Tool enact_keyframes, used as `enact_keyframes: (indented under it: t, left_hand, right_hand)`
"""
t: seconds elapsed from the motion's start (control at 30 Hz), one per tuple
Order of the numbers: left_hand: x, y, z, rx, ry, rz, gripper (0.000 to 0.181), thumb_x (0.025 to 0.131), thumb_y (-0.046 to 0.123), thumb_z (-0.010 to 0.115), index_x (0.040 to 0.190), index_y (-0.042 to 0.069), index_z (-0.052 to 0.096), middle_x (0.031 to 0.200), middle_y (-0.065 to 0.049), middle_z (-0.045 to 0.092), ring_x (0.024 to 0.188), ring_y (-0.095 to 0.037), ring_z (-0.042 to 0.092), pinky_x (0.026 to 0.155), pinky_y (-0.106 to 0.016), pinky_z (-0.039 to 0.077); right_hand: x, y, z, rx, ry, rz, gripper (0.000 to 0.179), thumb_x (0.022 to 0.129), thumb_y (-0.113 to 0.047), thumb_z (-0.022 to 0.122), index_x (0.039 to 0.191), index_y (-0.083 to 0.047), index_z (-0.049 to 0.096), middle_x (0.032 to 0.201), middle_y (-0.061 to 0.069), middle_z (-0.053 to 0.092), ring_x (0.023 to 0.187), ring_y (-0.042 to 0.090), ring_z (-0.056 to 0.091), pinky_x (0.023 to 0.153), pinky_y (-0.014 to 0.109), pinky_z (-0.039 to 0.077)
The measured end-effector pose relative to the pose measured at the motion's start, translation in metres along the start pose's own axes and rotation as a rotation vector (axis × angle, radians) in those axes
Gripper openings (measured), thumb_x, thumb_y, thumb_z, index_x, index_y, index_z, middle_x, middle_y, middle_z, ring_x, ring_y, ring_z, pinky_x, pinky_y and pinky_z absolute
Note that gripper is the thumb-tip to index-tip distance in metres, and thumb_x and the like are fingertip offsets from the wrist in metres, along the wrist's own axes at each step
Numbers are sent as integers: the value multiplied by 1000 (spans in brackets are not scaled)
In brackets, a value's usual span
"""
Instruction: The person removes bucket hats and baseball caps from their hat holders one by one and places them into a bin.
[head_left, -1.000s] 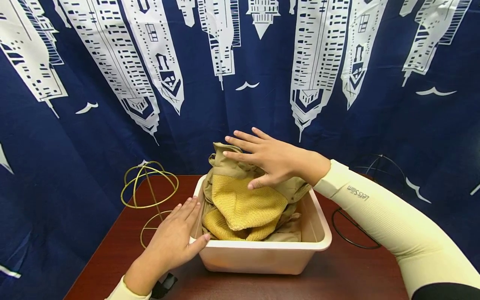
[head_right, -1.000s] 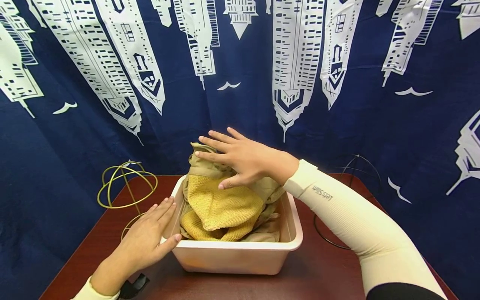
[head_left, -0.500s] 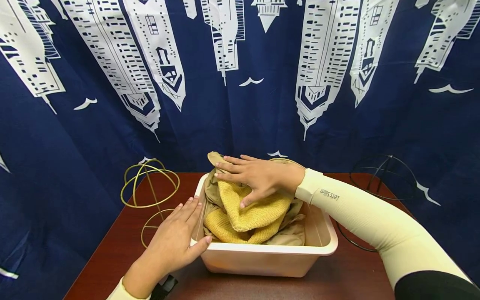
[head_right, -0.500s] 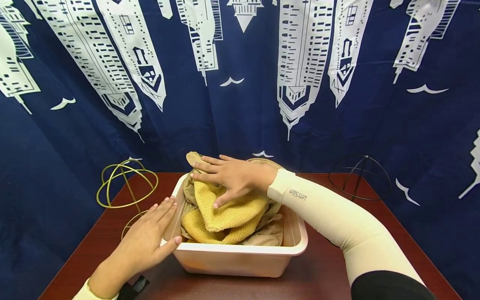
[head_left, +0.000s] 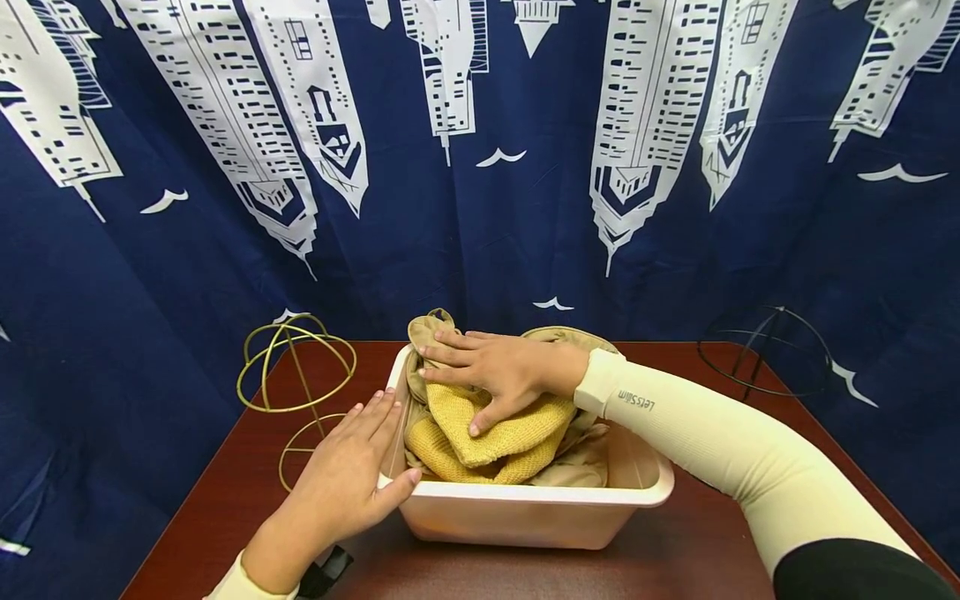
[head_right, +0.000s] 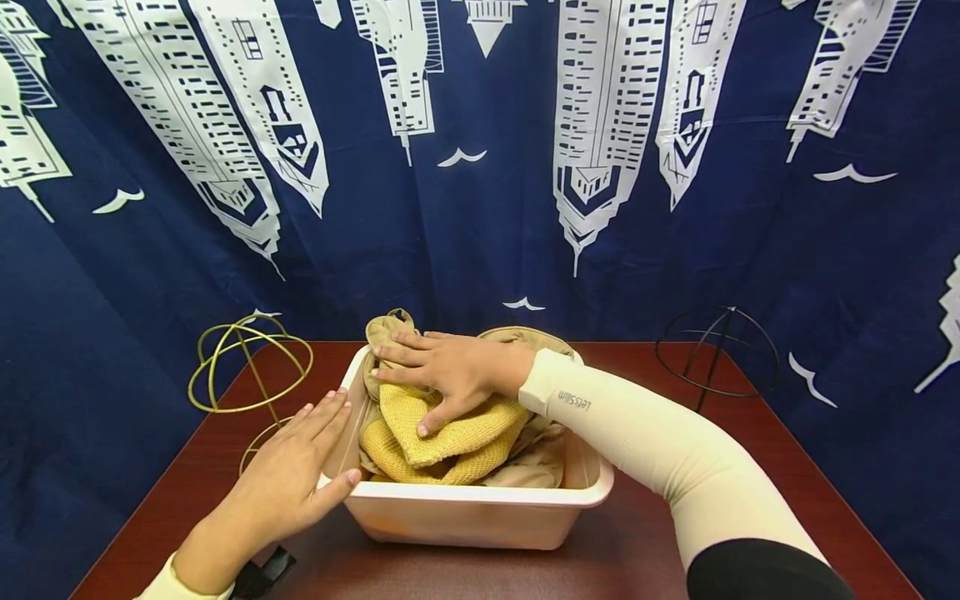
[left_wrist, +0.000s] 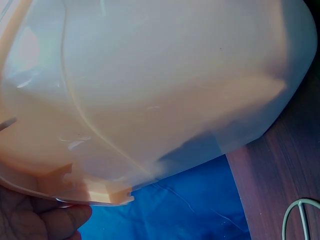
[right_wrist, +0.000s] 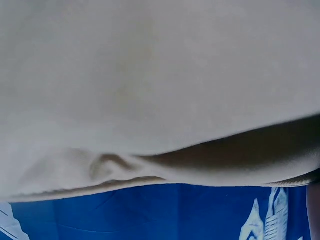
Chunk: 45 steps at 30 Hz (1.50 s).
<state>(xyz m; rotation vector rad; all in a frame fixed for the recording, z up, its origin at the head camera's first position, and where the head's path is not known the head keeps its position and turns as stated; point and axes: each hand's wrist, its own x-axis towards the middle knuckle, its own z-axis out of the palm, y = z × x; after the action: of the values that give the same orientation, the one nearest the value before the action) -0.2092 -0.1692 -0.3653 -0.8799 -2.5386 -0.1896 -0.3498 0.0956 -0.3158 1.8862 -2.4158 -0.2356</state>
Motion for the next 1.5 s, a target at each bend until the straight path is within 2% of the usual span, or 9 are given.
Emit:
enact_keyframes:
  t: [0.1,0.37,0.73,0.9,1.03,1.3,1.5]
  left_hand:
    - [0,0,0,5,5,3,80,90,56,57,137,-9,53,147,-23,46,140,-34,40,114,-50,32]
    - [0,1,0,-5,6,0,80,89,55,59,138,-8,53,147,-22,46,139,-35,41,114,-49,32]
    - [0,1,-2,4,-10,-5,79,90,54,61,139,-8,52,148,-23,46,139,-35,41,114,-50,31]
    - [0,1,-2,6,-17,-10,79,90,55,59,138,-8,53,148,-23,46,139,-35,41,114,-50,31]
    - [0,1,-3,13,-14,-7,79,91,56,58,138,-8,53,147,-23,47,139,-35,41,114,-50,32]
    - [-1,2,-3,-1,-28,-17,79,90,55,60,139,-7,53,148,-22,46,139,-35,40,114,-50,33]
    - [-2,3,-2,-7,-23,-22,78,90,54,60,139,-7,52,148,-22,46,139,-34,40,114,-49,32]
  right_hand:
    - [0,-3,4,-22,2,-16,96,88,-76,45,161,-20,18,167,6,4,152,29,-3,121,44,8]
    - [-3,-15,11,-43,-20,-19,93,89,-77,42,160,-22,20,166,6,5,152,28,-2,121,47,10]
    - [-3,-27,29,-35,-25,-24,91,90,-74,43,160,-20,21,166,5,8,152,28,-2,118,58,8]
    - [-1,-27,37,-79,-13,-13,91,91,-73,43,160,-20,20,166,4,9,152,27,0,117,61,4]
    - [2,-27,41,-110,-20,-20,91,91,-73,42,160,-18,20,166,5,10,152,27,0,119,57,3]
    - [5,-27,47,-80,-76,-25,90,93,-71,40,160,-16,15,166,7,4,151,27,-6,120,51,10]
    - [5,-26,61,-44,-62,-27,89,94,-68,43,160,-15,15,166,7,4,151,27,-8,121,49,4]
